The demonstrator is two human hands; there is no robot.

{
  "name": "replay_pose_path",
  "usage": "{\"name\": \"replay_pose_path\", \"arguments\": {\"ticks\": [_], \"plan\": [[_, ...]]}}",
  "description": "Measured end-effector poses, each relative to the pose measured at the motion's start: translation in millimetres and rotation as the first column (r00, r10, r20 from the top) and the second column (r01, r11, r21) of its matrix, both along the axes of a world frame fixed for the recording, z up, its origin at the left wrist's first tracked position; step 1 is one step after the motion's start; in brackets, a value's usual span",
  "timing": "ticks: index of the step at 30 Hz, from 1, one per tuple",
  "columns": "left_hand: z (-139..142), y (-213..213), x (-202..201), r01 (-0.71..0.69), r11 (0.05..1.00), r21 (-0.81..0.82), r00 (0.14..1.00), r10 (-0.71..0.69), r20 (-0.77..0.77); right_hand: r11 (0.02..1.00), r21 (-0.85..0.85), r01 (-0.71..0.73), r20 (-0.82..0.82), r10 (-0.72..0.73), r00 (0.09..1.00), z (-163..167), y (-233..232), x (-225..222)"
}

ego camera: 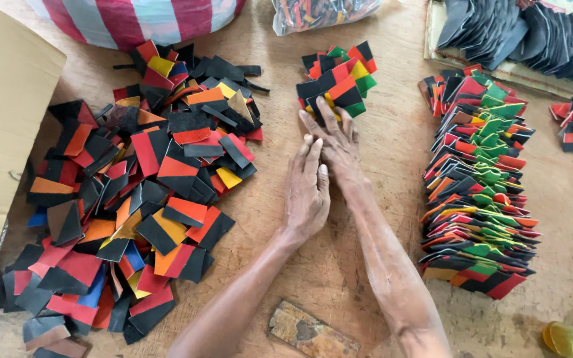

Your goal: The person joins small multicolored leather pieces edge to edge by hand, pressing each joined pair together and stacking the assembled patchwork sections on the workbench. They gather loose pieces from piles around the table and build up a large stack of finished patchwork panels.

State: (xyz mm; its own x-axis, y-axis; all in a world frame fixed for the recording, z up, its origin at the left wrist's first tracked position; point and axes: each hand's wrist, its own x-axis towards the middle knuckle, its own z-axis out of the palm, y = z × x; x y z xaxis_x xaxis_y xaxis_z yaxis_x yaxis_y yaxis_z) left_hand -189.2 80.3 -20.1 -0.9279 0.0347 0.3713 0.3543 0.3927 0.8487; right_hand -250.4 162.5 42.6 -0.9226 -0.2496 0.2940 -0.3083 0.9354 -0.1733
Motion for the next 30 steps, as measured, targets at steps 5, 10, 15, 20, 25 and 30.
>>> {"name": "replay_pose_path", "arguments": {"ticks": [5,10,15,20,25,30], "plan": [[1.8,-0.7,1.2,0.039,0.998,-0.044,0.999,-0.039,0.020,0.995,-0.102,-0.006,-0.023,0.003,1.000,10.8,2.2,-20.9],[0.8,2.2,2.0,0.065,0.996,-0.054,0.997,-0.067,-0.031,0.923,-0.367,-0.113,-0.071,0.093,0.993,8.6,28.2,6.6],[-0.3,6.7,10.3,0.164,0.970,-0.177,0.975,-0.187,-0.123,0.894,-0.447,0.010,0.076,0.027,0.997,-9.7,56.5,74.6],[6.6,16.4,32.0,0.488,0.818,-0.305,0.814,-0.552,-0.179,0.859,-0.511,-0.028,0.064,0.070,0.996,-17.7,95.3,152.8],[16.9,43.1,66.8,0.648,0.665,-0.371,0.666,-0.732,-0.147,0.814,-0.567,0.127,0.095,-0.089,0.992,-28.1,123.6,214.7],[24.5,46.2,78.3,0.698,0.580,-0.419,0.615,-0.786,-0.064,0.765,-0.623,0.164,0.045,-0.175,0.984,-40.3,128.3,232.6]]}}
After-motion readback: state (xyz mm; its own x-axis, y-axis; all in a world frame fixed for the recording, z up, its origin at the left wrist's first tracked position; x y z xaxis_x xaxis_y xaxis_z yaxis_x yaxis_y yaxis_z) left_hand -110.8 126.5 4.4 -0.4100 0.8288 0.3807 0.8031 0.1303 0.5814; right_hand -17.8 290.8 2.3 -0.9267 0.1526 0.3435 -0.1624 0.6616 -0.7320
